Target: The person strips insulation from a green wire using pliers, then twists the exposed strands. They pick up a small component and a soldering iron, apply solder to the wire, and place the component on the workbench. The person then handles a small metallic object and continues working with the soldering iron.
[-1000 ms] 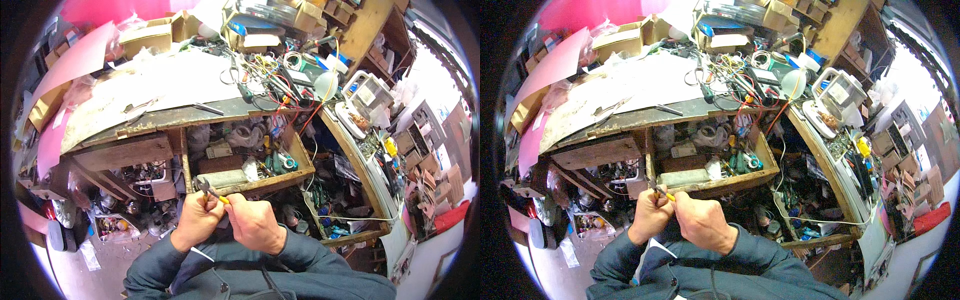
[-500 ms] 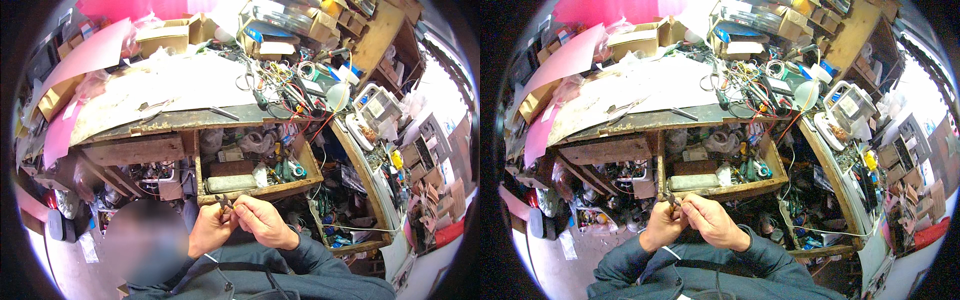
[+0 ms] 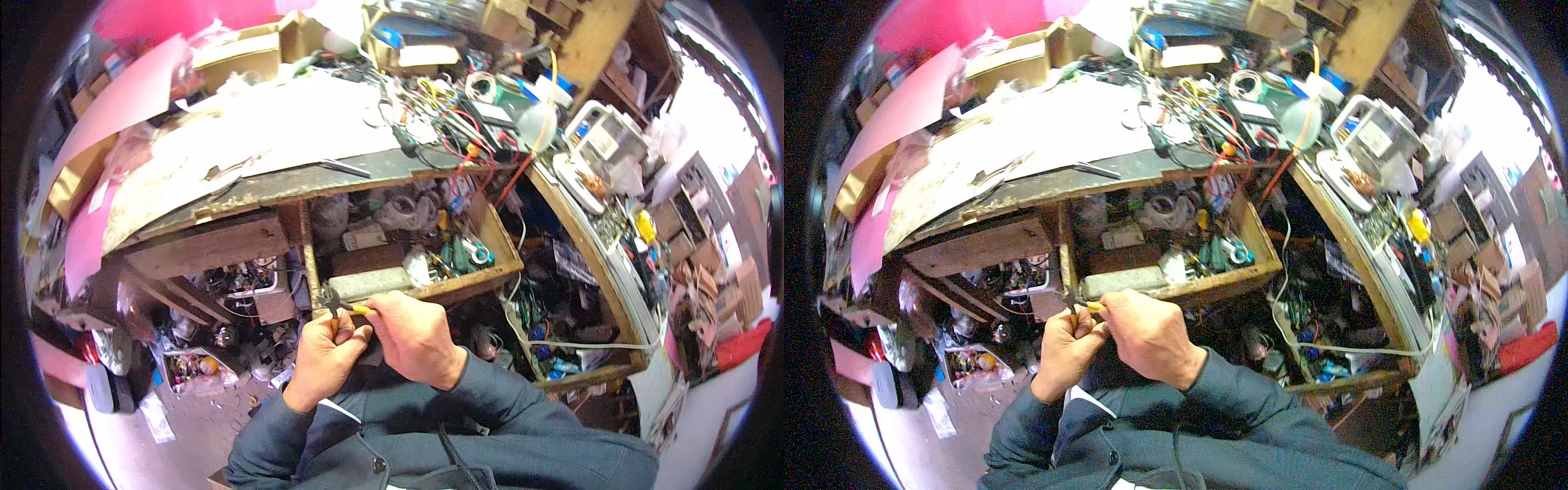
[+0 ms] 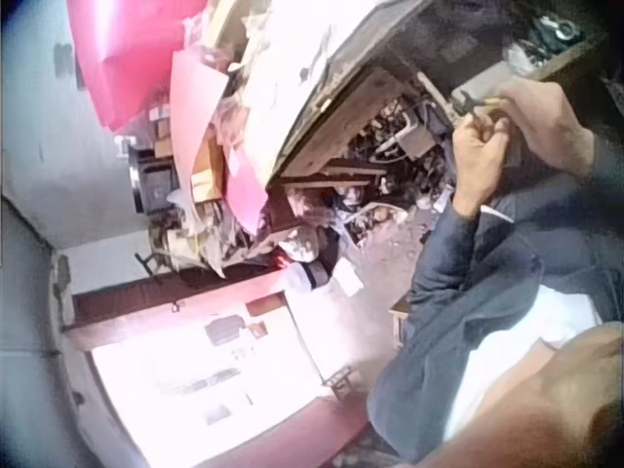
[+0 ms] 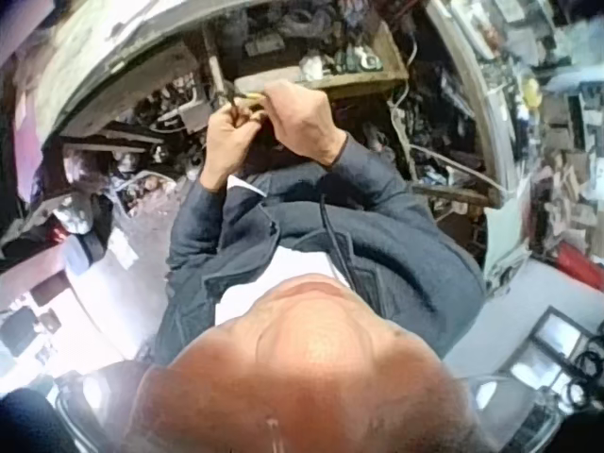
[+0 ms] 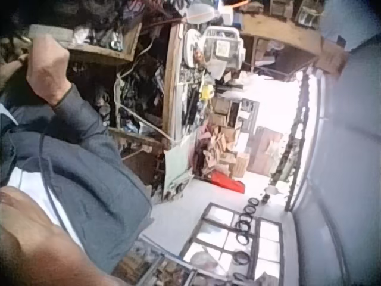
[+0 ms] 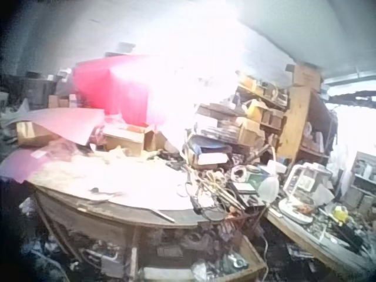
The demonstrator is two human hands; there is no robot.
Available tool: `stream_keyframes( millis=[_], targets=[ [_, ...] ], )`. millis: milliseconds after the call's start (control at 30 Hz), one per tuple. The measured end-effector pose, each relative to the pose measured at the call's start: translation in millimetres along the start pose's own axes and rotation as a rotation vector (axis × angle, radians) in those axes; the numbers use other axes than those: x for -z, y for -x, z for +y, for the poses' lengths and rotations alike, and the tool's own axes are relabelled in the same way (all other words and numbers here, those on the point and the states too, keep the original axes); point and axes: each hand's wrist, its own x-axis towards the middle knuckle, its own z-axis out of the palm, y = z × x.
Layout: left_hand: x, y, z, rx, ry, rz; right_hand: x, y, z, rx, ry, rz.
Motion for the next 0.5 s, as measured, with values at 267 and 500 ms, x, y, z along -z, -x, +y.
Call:
stream_keyframes(
  millis=[267, 500],
  targets=[
    [-5, 9, 7, -0.019, -0.188, 0.051, 4, 7, -10, -0.161, -0.235, -0.066],
    [-8, 11, -1, -0.128, -0.280, 0.017, 22, 2, 4, -0.519, -0.839, -0.377]
  ],
)
